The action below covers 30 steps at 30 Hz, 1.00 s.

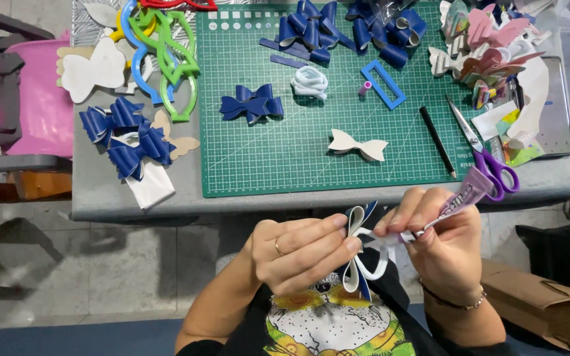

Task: The person assembles a decorative bow by applying glue to a small white strip, attaching it to a blue and white bow base, trimming excess with scissors, and adding a small white decorative piece to the center.

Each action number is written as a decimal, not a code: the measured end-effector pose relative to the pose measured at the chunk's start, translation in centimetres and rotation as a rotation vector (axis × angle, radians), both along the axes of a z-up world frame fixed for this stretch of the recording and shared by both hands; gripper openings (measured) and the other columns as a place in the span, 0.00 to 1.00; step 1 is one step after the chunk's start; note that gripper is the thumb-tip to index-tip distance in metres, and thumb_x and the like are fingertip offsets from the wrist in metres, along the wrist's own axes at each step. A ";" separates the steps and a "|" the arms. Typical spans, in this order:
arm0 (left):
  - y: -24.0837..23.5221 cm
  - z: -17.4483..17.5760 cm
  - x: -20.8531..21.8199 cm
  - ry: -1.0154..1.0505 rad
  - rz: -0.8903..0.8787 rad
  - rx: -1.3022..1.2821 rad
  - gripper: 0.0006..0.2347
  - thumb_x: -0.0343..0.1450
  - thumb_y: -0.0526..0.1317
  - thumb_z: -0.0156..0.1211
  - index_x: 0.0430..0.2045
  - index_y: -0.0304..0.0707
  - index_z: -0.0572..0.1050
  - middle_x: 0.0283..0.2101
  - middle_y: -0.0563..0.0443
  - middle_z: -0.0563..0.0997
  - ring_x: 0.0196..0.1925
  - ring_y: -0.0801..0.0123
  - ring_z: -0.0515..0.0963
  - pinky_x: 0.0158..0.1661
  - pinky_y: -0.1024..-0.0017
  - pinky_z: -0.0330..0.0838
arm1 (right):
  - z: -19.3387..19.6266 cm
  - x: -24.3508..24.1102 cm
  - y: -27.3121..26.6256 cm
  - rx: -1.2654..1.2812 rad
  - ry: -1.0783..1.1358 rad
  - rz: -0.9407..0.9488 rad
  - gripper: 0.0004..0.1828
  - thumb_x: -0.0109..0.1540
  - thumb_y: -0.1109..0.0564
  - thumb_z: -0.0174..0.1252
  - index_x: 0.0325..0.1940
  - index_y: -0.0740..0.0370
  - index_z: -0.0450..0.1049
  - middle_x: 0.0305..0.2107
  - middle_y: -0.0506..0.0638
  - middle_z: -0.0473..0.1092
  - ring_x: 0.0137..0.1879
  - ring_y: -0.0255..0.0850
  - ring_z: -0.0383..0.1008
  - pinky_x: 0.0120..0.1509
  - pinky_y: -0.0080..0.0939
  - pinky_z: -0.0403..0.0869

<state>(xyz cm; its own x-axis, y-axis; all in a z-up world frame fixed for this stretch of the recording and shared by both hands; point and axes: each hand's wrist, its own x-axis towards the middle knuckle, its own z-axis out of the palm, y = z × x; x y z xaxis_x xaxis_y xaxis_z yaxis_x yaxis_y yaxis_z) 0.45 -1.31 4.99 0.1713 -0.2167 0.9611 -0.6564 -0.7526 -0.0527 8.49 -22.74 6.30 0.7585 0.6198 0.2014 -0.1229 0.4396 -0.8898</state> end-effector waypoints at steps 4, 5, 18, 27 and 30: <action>0.1 0.1 -0.4 0.020 0.010 0.024 0.05 0.73 0.26 0.61 0.40 0.30 0.80 0.38 0.51 0.85 0.43 0.68 0.88 0.45 0.81 0.86 | -0.1 -0.1 0.0 -0.050 -0.018 -0.020 0.13 0.65 0.50 0.67 0.36 0.59 0.74 0.30 0.52 0.72 0.34 0.44 0.78 0.45 0.41 0.84; 0.1 0.1 -0.4 0.024 -0.003 0.032 0.05 0.73 0.27 0.60 0.39 0.30 0.81 0.38 0.51 0.85 0.43 0.68 0.88 0.45 0.81 0.86 | -0.3 -0.1 0.0 -0.068 -0.015 -0.027 0.15 0.65 0.48 0.68 0.35 0.59 0.73 0.30 0.52 0.72 0.34 0.44 0.78 0.45 0.41 0.83; 0.1 0.9 -0.6 0.033 -0.010 0.029 0.05 0.73 0.27 0.60 0.39 0.31 0.81 0.38 0.51 0.85 0.44 0.69 0.87 0.45 0.82 0.85 | -0.4 -0.2 0.1 -0.070 0.028 0.021 0.15 0.65 0.48 0.67 0.37 0.60 0.72 0.31 0.52 0.72 0.35 0.44 0.79 0.45 0.39 0.81; -0.1 0.8 -0.2 -0.031 -0.006 0.015 0.05 0.73 0.26 0.59 0.37 0.31 0.81 0.36 0.51 0.85 0.42 0.69 0.88 0.43 0.83 0.86 | -0.3 -0.1 0.4 -0.035 0.072 0.052 0.13 0.66 0.51 0.66 0.38 0.61 0.72 0.32 0.52 0.72 0.35 0.43 0.79 0.45 0.38 0.81; -0.1 1.0 -0.4 -0.002 -0.010 0.019 0.06 0.73 0.25 0.57 0.37 0.30 0.81 0.37 0.50 0.85 0.43 0.68 0.87 0.43 0.82 0.86 | -0.4 -0.1 0.4 -0.026 0.079 0.056 0.14 0.66 0.51 0.66 0.39 0.62 0.71 0.32 0.53 0.72 0.36 0.43 0.80 0.45 0.37 0.82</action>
